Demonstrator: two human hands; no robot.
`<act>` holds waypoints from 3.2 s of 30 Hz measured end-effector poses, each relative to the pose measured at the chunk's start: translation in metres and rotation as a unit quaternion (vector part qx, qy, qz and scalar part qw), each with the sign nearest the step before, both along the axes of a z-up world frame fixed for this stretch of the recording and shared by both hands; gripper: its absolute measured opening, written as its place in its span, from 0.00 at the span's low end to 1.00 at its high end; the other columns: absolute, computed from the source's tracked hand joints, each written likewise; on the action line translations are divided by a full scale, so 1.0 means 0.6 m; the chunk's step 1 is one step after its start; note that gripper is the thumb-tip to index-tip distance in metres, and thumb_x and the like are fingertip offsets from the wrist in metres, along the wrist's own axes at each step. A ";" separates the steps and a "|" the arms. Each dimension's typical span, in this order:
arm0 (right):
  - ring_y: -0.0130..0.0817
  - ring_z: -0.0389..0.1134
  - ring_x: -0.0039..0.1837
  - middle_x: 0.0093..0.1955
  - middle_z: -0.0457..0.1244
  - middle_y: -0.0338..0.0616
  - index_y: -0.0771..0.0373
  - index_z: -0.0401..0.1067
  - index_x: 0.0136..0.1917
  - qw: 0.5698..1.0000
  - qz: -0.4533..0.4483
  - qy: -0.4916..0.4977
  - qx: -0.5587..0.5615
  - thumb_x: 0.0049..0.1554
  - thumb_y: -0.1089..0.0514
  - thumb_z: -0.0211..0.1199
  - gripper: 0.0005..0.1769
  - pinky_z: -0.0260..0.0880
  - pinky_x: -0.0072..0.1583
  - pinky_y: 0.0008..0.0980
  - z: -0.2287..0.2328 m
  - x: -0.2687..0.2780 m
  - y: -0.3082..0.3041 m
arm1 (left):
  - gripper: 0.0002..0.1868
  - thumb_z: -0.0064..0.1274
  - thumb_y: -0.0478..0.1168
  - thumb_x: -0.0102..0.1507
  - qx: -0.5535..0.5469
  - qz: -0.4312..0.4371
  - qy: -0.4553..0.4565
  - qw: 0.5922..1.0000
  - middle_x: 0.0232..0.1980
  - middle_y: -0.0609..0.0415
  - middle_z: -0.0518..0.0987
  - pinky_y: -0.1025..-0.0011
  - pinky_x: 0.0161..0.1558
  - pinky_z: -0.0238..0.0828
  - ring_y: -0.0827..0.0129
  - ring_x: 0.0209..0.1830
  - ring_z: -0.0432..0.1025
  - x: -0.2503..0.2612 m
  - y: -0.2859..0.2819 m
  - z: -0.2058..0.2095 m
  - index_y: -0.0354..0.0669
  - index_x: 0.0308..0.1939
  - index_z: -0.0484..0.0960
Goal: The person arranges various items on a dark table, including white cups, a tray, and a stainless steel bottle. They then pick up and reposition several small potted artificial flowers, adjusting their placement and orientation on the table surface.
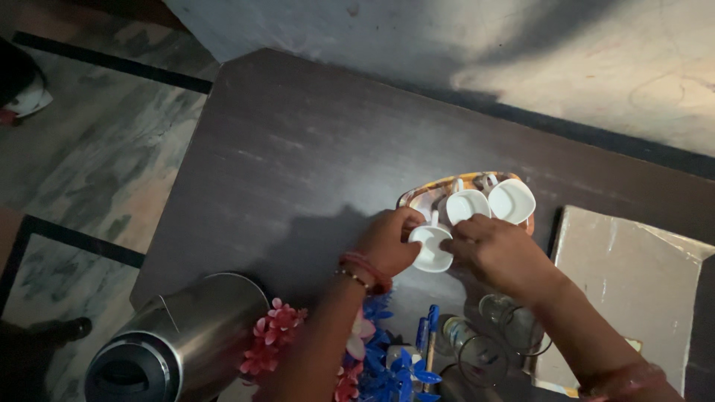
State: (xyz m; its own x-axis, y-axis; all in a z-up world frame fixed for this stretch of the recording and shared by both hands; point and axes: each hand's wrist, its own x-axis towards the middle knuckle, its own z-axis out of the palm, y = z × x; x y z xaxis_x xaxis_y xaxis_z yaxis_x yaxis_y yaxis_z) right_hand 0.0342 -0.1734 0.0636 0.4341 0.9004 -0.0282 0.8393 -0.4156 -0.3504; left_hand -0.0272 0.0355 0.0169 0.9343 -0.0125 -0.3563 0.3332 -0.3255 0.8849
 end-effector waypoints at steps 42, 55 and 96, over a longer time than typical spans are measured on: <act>0.52 0.71 0.44 0.45 0.69 0.52 0.61 0.65 0.71 0.945 -0.320 -0.060 -0.030 0.48 0.46 0.70 0.41 0.70 0.49 0.47 -0.035 -0.001 -0.053 | 0.18 0.60 0.30 0.54 0.183 0.242 -0.108 0.947 0.50 0.40 0.76 0.54 0.54 0.69 0.45 0.53 0.71 0.022 -0.110 -0.055 0.39 0.48 0.78; 0.50 0.73 0.47 0.44 0.69 0.50 0.54 0.79 0.50 0.940 -0.312 -0.004 -0.140 0.56 0.53 0.61 0.11 0.73 0.50 0.48 -0.062 0.017 -0.068 | 0.10 0.56 0.30 0.53 0.213 0.150 -0.075 0.963 0.40 0.39 0.81 0.53 0.44 0.75 0.44 0.42 0.77 0.009 -0.104 -0.005 0.40 0.39 0.81; 0.50 0.74 0.45 0.42 0.69 0.53 0.61 0.77 0.45 0.971 -0.206 -0.057 -0.110 0.54 0.59 0.59 0.08 0.75 0.47 0.46 -0.128 0.056 0.043 | 0.18 0.58 0.29 0.50 0.184 0.240 -0.037 0.952 0.54 0.37 0.72 0.51 0.52 0.70 0.42 0.52 0.70 -0.029 -0.146 -0.081 0.38 0.44 0.78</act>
State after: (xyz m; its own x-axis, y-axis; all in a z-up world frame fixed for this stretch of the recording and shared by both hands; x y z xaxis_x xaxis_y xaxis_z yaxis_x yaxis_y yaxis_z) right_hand 0.0680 -0.1474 -0.0132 0.7678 0.6271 -0.1311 0.6140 -0.7787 -0.1288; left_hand -0.0446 -0.0523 -0.0317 0.8238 0.5355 -0.1860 0.4624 -0.4448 0.7670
